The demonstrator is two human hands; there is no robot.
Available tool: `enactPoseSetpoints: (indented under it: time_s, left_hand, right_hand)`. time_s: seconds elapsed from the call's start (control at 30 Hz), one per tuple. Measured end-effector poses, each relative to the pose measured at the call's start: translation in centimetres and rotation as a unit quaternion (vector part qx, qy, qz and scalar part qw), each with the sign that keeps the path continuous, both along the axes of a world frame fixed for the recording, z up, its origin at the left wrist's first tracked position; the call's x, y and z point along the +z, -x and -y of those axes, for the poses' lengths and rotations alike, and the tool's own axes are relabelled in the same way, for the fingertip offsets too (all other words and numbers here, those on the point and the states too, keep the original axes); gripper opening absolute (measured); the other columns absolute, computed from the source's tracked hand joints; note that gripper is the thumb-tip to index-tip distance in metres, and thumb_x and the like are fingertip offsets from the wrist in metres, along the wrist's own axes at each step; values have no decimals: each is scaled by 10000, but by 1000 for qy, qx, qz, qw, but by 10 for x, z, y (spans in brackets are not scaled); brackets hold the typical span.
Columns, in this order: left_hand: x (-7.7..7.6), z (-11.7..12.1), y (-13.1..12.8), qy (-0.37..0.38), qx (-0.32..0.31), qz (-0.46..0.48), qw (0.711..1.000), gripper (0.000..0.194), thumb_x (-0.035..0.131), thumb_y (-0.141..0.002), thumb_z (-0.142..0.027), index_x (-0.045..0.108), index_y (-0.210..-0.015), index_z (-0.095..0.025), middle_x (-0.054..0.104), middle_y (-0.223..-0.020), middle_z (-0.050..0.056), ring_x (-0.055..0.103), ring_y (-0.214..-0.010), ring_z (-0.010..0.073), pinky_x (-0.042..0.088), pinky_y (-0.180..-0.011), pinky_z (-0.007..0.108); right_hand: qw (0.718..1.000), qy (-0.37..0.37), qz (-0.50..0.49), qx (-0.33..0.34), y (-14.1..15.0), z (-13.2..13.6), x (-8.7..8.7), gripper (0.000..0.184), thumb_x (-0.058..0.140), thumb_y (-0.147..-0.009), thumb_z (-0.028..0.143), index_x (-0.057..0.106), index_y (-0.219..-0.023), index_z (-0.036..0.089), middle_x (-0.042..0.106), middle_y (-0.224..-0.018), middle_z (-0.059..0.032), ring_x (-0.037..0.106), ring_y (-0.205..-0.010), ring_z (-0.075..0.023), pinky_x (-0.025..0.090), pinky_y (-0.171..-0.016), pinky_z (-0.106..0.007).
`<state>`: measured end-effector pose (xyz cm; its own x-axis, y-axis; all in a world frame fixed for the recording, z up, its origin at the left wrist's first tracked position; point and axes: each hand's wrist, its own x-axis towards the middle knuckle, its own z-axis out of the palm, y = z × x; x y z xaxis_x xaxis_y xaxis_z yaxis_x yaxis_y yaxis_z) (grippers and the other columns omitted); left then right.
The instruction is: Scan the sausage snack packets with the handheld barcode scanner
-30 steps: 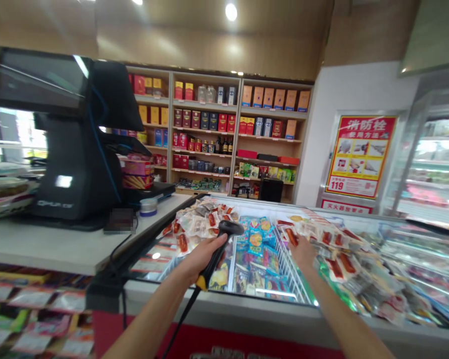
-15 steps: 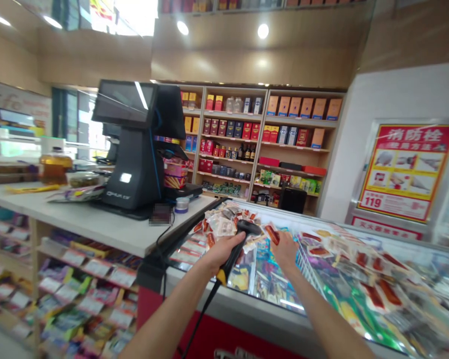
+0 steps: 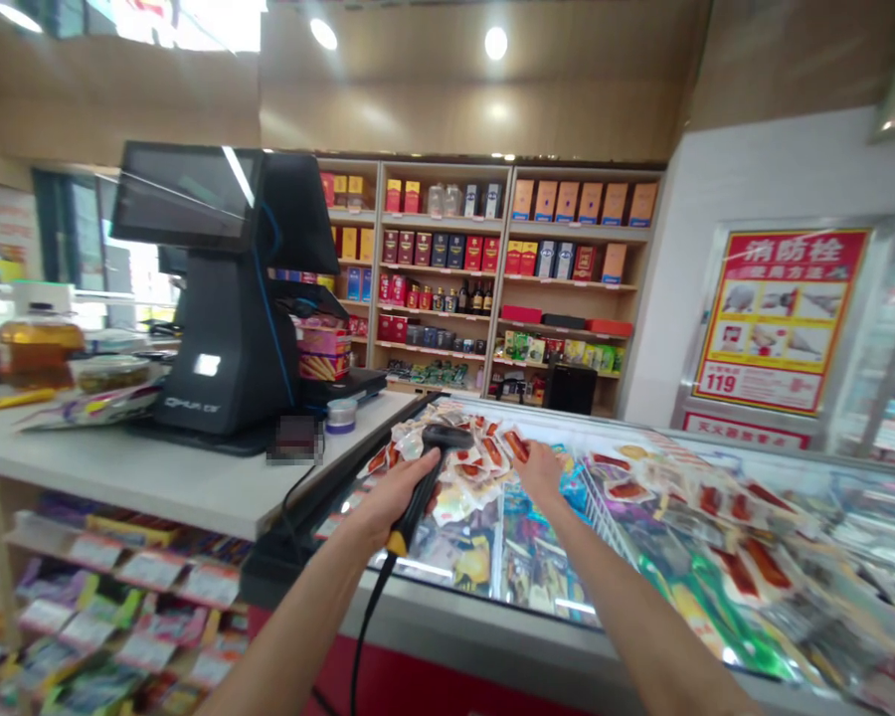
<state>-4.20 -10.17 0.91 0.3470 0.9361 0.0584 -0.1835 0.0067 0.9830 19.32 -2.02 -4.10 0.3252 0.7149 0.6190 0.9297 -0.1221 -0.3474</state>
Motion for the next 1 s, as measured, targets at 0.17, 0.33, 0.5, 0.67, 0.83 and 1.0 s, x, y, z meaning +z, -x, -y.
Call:
enactPoseSetpoints:
  time_s: [0.17,0.33,0.5,0.67,0.83,1.0]
  left_hand:
    - [-4,-6,13,5,42,-6,999,367,518,-643,-490,481,-668,-126,517,-508,-3,449,-382,62,317,-376,172]
    - [-7,-10,18,15,41,-16,999,365,526,-637,-488,482,-649,-126,528,-524,3,451,-388,62,319,-369,171]
    - [-8,-9,10,25,43,-30,998,341,540,-641,-464,495,-690,-130,542,-539,9,468,-408,68,351,-381,172]
    - [-8,-4,-7,30,12,-30,999,319,539,-650,-444,502,-699,-131,558,-546,19,474,-403,70,354,-377,171]
    - [-6,5,-25,20,9,-40,999,341,534,-644,-463,505,-705,-129,556,-553,13,482,-412,73,347,-387,174]
    - [-7,9,-41,10,-6,-59,998,375,510,-645,-493,497,-647,-119,537,-523,14,460,-392,72,326,-383,183]
  right_hand:
    - [999,38,-22,19,29,-31,16,285,473,-704,362,554,-914,187,602,-852,-70,538,-825,-189,330,-717,-303]
    - [996,38,-34,74,50,-54,15,241,432,-736,250,553,-930,172,617,-833,-67,550,-811,-171,354,-712,-275]
    - [981,-48,-23,184,37,-50,10,238,402,-747,201,550,-934,191,594,-891,-21,524,-829,-114,351,-751,-215]
    - [998,-41,-46,-20,-39,-13,3,282,410,-741,259,551,-970,172,553,-962,-77,481,-932,-182,342,-794,-290]
    - [971,77,-55,-219,-128,27,-19,342,391,-747,326,527,-1042,221,499,-1041,-130,474,-956,-278,355,-735,-411]
    - [978,145,2,-149,-155,36,-39,296,374,-761,326,590,-927,210,553,-969,-120,506,-914,-249,368,-714,-368]
